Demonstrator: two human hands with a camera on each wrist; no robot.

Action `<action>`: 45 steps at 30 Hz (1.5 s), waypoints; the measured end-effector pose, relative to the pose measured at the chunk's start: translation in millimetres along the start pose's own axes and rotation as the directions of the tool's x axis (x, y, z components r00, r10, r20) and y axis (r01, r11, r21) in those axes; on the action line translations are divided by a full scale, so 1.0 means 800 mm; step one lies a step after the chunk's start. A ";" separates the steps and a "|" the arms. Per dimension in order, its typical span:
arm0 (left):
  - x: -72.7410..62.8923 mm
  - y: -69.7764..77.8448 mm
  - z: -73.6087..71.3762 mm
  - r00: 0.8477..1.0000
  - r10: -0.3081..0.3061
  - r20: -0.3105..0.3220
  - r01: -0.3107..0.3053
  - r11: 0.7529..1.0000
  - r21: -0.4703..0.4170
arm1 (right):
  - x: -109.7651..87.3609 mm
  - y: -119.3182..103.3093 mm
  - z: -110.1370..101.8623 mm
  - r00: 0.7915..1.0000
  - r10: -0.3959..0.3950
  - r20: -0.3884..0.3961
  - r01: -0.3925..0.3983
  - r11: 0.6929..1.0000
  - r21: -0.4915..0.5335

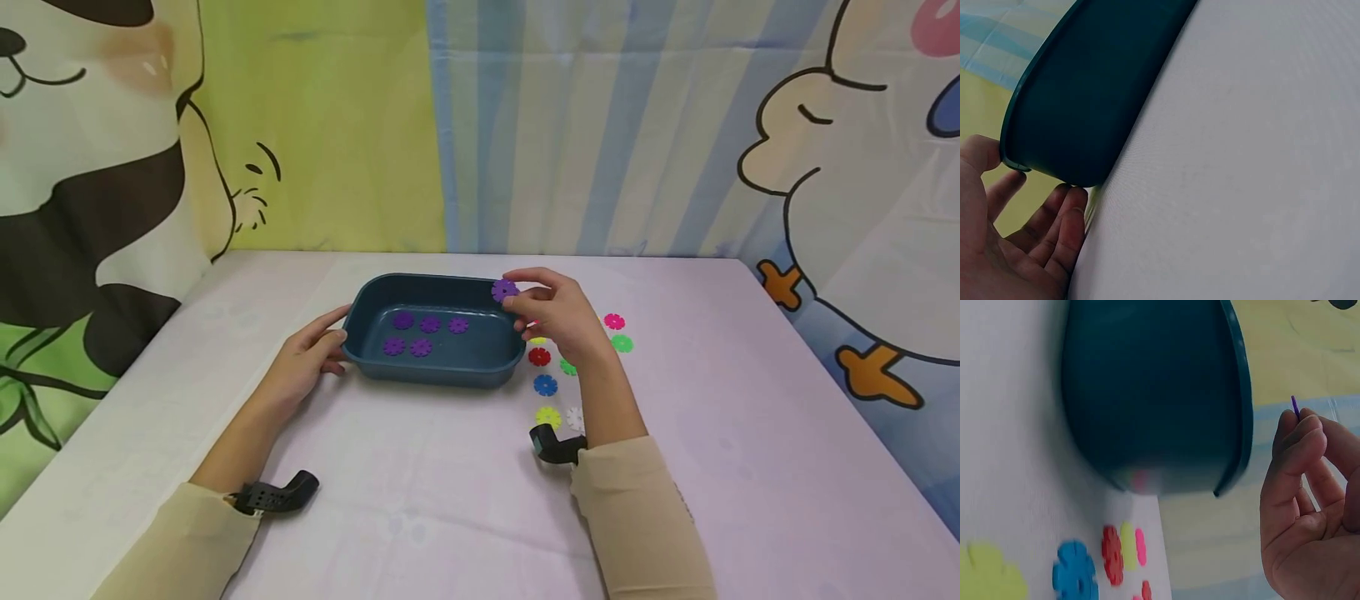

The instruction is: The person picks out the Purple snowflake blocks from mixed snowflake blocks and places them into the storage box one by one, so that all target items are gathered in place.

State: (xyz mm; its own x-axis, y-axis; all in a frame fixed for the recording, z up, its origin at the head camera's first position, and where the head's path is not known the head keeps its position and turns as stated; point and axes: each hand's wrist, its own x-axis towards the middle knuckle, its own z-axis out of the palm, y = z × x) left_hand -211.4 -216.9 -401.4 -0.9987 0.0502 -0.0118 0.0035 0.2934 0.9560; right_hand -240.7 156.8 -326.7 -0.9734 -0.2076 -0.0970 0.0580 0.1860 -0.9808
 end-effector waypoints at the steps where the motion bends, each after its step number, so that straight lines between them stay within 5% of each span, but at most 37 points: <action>1: 0.000 0.000 0.000 1.000 -0.001 0.003 0.001 1.000 0.000 | 0.001 -0.001 0.004 1.000 -0.001 0.008 0.001 1.000 0.003; 9: 0.001 0.000 0.002 1.000 0.001 0.014 -0.001 1.000 -0.011 | 0.013 -0.003 0.034 0.998 0.005 0.058 -0.006 1.000 0.029; 27: 0.001 0.000 -0.001 1.000 0.010 0.008 -0.010 1.000 0.003 | 0.036 -0.004 0.084 0.978 0.128 0.166 -0.106 0.985 -0.140; 39: 0.001 0.001 -0.003 1.000 0.007 0.011 -0.007 1.000 0.006 | 0.050 0.000 0.099 0.947 0.286 0.146 -0.215 0.902 -0.374; 45: 0.001 0.001 -0.002 1.000 0.005 0.014 -0.005 1.000 0.012 | 0.054 0.006 0.103 0.945 0.302 0.125 -0.214 0.859 -0.465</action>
State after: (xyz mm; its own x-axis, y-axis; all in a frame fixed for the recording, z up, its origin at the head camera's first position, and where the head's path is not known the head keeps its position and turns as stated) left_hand -212.5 -218.2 -400.6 -0.9978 0.0648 -0.0113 0.0090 0.3047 0.9524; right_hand -264.0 69.6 -349.1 -0.8747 -0.2597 -0.4093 0.1548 0.6504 -0.7436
